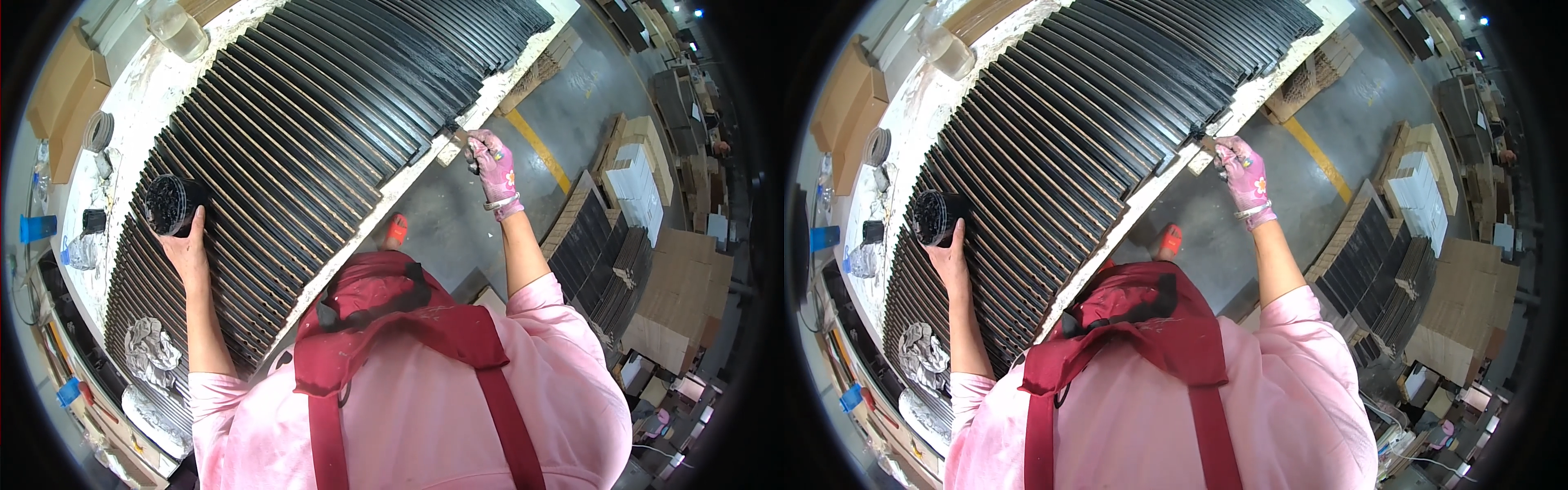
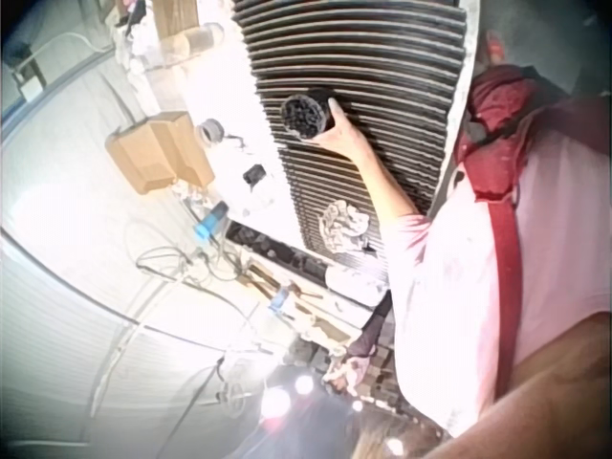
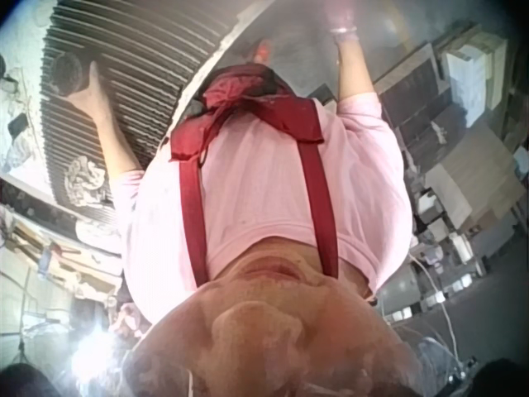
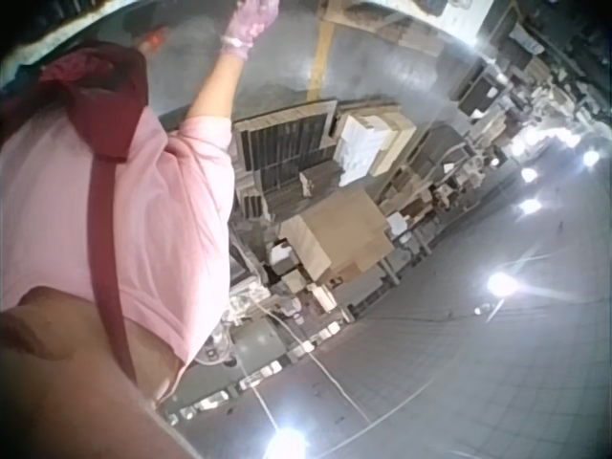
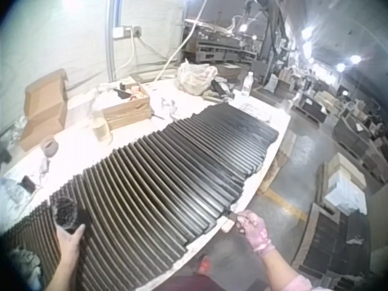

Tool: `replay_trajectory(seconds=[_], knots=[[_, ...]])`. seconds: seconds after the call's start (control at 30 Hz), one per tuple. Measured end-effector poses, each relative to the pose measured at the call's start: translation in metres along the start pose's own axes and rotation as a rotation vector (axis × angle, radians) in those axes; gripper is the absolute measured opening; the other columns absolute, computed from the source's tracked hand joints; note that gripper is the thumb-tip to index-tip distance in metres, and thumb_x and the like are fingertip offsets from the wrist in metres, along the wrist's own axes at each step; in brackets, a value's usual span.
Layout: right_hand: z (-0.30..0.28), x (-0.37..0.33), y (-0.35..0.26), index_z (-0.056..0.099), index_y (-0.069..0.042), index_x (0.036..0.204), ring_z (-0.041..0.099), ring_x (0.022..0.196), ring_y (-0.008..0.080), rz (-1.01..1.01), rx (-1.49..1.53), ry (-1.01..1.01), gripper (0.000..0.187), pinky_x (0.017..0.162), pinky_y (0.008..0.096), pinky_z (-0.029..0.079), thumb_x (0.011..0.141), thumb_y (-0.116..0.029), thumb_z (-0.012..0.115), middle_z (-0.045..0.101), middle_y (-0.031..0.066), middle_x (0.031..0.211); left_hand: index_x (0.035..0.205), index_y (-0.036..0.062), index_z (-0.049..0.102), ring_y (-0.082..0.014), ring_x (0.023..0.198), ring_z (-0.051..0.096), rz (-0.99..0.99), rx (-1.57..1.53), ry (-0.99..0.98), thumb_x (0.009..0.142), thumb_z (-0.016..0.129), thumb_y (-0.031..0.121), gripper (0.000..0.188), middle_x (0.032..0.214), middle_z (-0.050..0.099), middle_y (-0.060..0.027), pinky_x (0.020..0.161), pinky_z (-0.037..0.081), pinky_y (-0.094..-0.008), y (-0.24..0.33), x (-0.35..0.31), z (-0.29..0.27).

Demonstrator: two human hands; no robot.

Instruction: The person applies a dark coating to a large set of arranged bamboo strips using a small brush and a cloth, after first organizing and cleaning the strips.

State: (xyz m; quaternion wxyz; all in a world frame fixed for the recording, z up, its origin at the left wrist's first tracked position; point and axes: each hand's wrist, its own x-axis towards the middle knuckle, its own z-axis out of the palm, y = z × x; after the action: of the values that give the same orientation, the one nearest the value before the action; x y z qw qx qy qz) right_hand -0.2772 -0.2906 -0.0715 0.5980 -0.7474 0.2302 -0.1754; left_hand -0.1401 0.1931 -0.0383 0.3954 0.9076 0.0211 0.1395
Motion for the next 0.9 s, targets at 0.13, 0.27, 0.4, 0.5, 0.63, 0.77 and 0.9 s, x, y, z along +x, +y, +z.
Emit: replay_trajectory(seconds=[0.13,0.27,0.4,0.5,0.63,0.77,0.9], knots=[[0.003,0.004,0.000,0.063,-0.003,0.100,0.048,0.060,0.0042,0.004,-0.030,0.007,0.017,0.051,0.0188,0.036,0.092,-0.017,0.057,0.055,-0.0022,0.071,0.128,-0.0091,0.040,-0.0289,0.111,0.052,-0.001,0.020,0.010,0.075,0.076,0.040,0.081,0.122,0.053,-0.0208,0.100,0.036,-0.0346,-0.002,0.000,0.002],[-0.008,-0.001,0.005,0.063,0.002,0.097,0.056,0.066,0.0076,0.028,-0.040,-0.003,0.015,0.060,0.0213,0.043,0.089,-0.008,0.055,0.059,0.0019,0.077,0.126,-0.0099,0.041,-0.0283,0.110,0.053,0.041,0.080,0.027,0.075,0.076,0.039,0.079,0.120,0.054,-0.0210,0.100,0.036,-0.0347,0.000,0.001,0.002],[-0.015,-0.012,0.007,0.063,0.000,0.097,0.054,0.067,0.0068,0.097,-0.002,0.027,0.014,0.059,0.0201,0.042,0.090,-0.009,0.055,0.058,0.0001,0.078,0.137,-0.0112,0.025,-0.0373,0.125,0.040,-0.075,0.005,-0.079,0.073,0.074,0.050,0.101,0.133,0.040,-0.0287,0.106,0.030,-0.0414,-0.003,0.001,-0.001],[-0.003,-0.009,0.009,0.062,0.000,0.099,0.053,0.067,0.0062,0.009,0.161,0.013,0.015,0.059,0.0197,0.041,0.089,-0.006,0.053,0.058,-0.0005,0.080,0.127,-0.0113,0.041,-0.0274,0.109,0.053,0.001,0.011,0.043,0.077,0.076,0.034,0.077,0.120,0.055,-0.0210,0.099,0.037,-0.0341,-0.004,-0.001,0.004],[0.000,0.001,0.022,0.061,0.001,0.099,0.053,0.070,0.0068,-0.065,0.085,-0.033,0.017,0.062,0.0207,0.042,0.090,-0.010,0.054,0.057,-0.0013,0.080,0.128,-0.0101,0.040,-0.0268,0.110,0.053,-0.001,0.048,-0.005,0.078,0.075,0.033,0.075,0.122,0.054,-0.0203,0.100,0.036,-0.0339,-0.007,0.003,0.004],[-0.005,-0.010,0.015,0.061,0.001,0.099,0.051,0.069,0.0063,0.032,0.083,0.010,0.016,0.062,0.0205,0.041,0.090,-0.011,0.054,0.057,-0.0020,0.079,0.127,-0.0097,0.042,-0.0340,0.113,0.051,-0.009,-0.006,-0.014,0.076,0.074,0.040,0.078,0.121,0.052,-0.0242,0.100,0.036,-0.0389,0.000,-0.001,0.002],[-0.011,-0.022,-0.008,0.061,0.000,0.099,0.049,0.068,0.0046,0.034,0.123,-0.020,0.017,0.059,0.0187,0.039,0.092,-0.014,0.056,0.056,-0.0022,0.079,0.125,-0.0094,0.044,-0.0334,0.112,0.052,0.013,-0.001,0.012,0.077,0.073,0.038,0.074,0.122,0.053,-0.0235,0.100,0.036,-0.0386,0.004,-0.001,0.003]])
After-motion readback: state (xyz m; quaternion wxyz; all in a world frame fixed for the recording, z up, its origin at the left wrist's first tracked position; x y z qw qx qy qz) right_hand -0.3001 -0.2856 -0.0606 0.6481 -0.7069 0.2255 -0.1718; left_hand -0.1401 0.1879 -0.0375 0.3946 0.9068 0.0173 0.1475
